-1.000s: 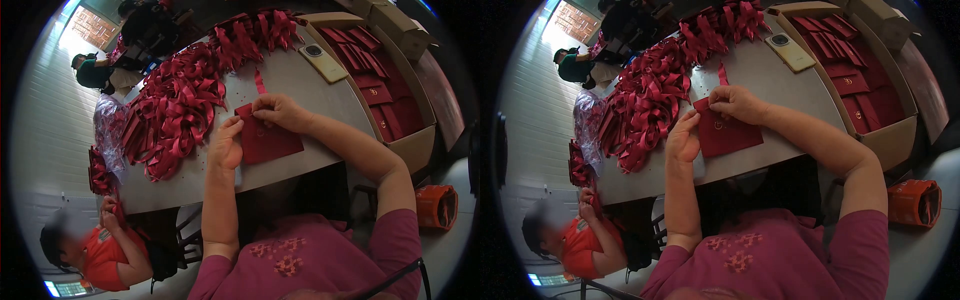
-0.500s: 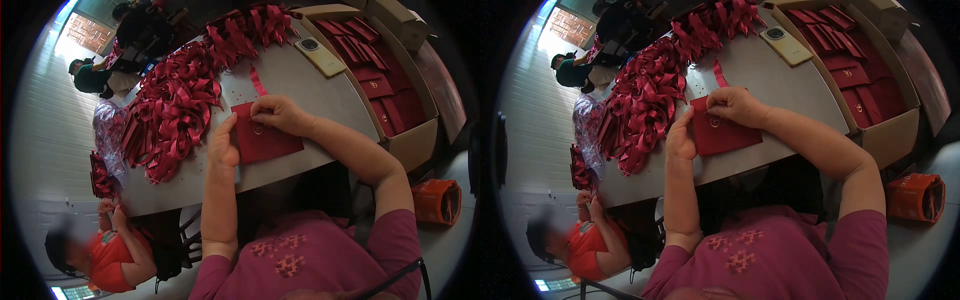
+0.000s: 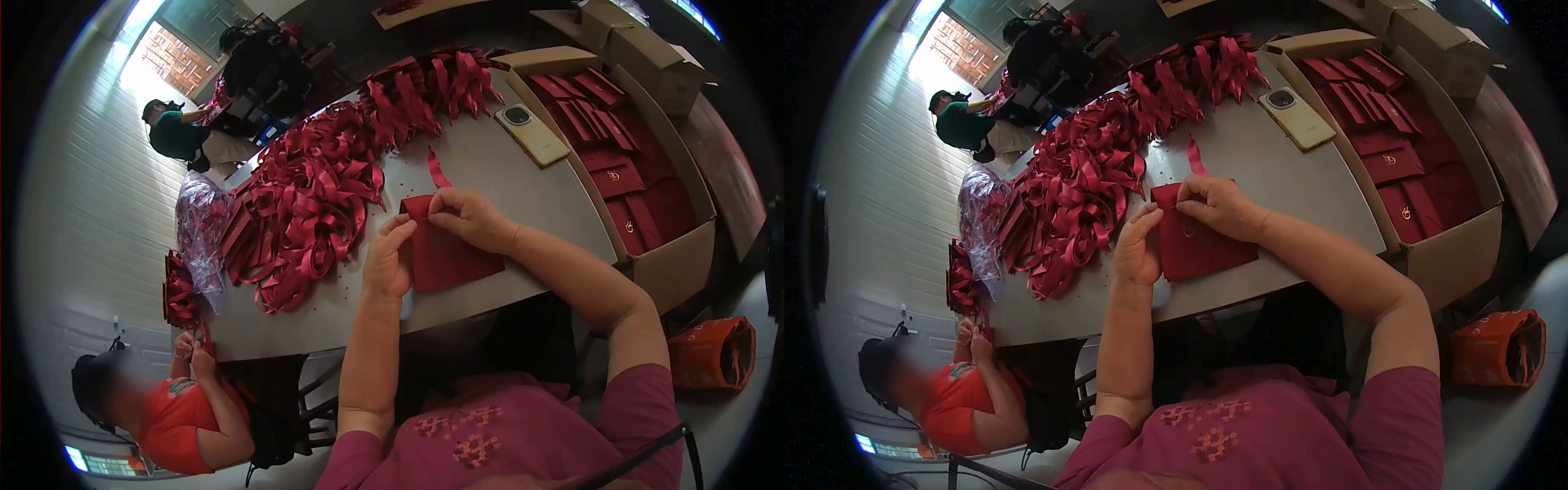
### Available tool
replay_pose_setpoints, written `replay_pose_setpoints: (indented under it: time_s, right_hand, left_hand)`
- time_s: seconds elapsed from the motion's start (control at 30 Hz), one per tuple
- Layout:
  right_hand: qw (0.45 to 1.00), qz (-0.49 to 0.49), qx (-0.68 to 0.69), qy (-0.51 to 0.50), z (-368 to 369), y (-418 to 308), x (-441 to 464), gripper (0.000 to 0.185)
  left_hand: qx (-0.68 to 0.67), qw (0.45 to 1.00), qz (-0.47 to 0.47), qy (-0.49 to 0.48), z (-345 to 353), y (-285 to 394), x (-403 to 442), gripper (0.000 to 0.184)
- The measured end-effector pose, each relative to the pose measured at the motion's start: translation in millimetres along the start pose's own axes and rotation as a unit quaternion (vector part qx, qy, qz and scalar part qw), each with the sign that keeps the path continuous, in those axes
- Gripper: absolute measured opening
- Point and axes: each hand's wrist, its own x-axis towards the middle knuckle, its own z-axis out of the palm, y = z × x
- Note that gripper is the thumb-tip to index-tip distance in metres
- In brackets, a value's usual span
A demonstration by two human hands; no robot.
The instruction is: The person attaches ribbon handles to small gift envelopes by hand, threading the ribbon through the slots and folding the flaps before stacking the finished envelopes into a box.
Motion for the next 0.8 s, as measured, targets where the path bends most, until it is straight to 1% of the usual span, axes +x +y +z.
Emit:
replay_pose_setpoints:
  time_s: [0.03, 0.1, 0.17, 0.2, 0.33, 0.4, 0.43, 0.47, 0.5, 0.53, 0.57, 0.6, 0.63, 0.7, 0.77, 0.8]
  right_hand:
    - [1.000, 0.001, 0.000, 0.002, -1.2, 0.3, -0.9, 0.008]
    - [0.999, -0.018, -0.022, -0.026, -2.2, 2.6, 0.9, 0.010]
    - [0.999, -0.027, -0.030, -0.034, -0.9, 7.5, 1.6, 0.008]
    - [0.998, -0.038, -0.041, -0.038, -0.6, 10.9, 2.4, 0.007]
    - [0.998, -0.021, -0.025, -0.060, 0.0, 20.5, 5.0, 0.005]
    - [0.996, -0.048, -0.031, -0.070, -0.1, 23.8, 5.9, 0.004]
    - [0.996, -0.047, -0.030, -0.070, -0.3, 25.0, 6.2, 0.004]
    - [0.998, -0.031, -0.008, -0.060, 0.2, 26.1, 6.5, 0.004]
    - [0.998, -0.014, 0.015, -0.051, 2.1, 27.5, 6.3, 0.004]
    - [0.998, -0.013, 0.017, -0.052, 3.5, 28.4, 6.6, 0.004]
    - [0.999, -0.006, 0.020, -0.030, 4.5, 29.1, 6.9, 0.007]
    - [1.000, 0.002, 0.022, -0.008, 5.5, 27.1, 7.1, 0.011]
    - [1.000, 0.003, 0.022, -0.007, 6.2, 25.0, 6.7, 0.011]
    - [0.999, -0.023, -0.037, 0.024, 6.8, 18.1, 5.0, 0.013]
    - [0.997, -0.029, -0.062, 0.039, 7.6, 9.8, 3.7, 0.013]
    - [0.994, -0.037, -0.088, 0.055, 8.6, 6.3, 4.5, 0.014]
  left_hand:
    - [0.018, 1.000, 0.004, 0.002, -2.3, -0.2, 1.8, 0.015]
    - [0.037, 0.999, 0.008, 0.007, -7.3, -0.8, 5.4, 0.016]
    - [0.103, 0.993, 0.033, 0.038, -12.7, -3.6, 7.8, 0.014]
    - [0.104, 0.993, 0.031, 0.039, -10.0, -4.1, 7.9, 0.014]
    - [0.129, 0.988, 0.065, 0.059, -2.6, -10.3, 13.2, 0.010]
    - [0.136, 0.986, 0.075, 0.067, -9.2, -11.8, 16.1, 0.009]
    - [0.164, 0.982, 0.069, 0.069, -12.6, -10.6, 18.6, 0.008]
    - [0.192, 0.977, 0.064, 0.071, -15.8, -10.7, 21.1, 0.010]
    - [0.192, 0.977, 0.063, 0.073, -10.4, -10.1, 20.3, 0.010]
    - [0.162, 0.981, 0.063, 0.082, 1.3, -7.7, 18.4, 0.012]
    - [0.131, 0.985, 0.064, 0.089, 10.2, -5.7, 16.0, 0.014]
    - [0.131, 0.985, 0.063, 0.090, 14.5, -4.3, 13.6, 0.014]
    - [0.105, 0.990, 0.054, 0.082, 17.8, -3.2, 11.6, 0.016]
    - [0.076, 0.993, 0.045, 0.076, 13.1, -3.8, 9.5, 0.017]
    - [0.129, 0.985, 0.106, 0.046, -5.4, -6.1, 7.6, 0.017]
    - [0.129, 0.985, 0.109, 0.047, -7.4, -6.7, 6.4, 0.017]
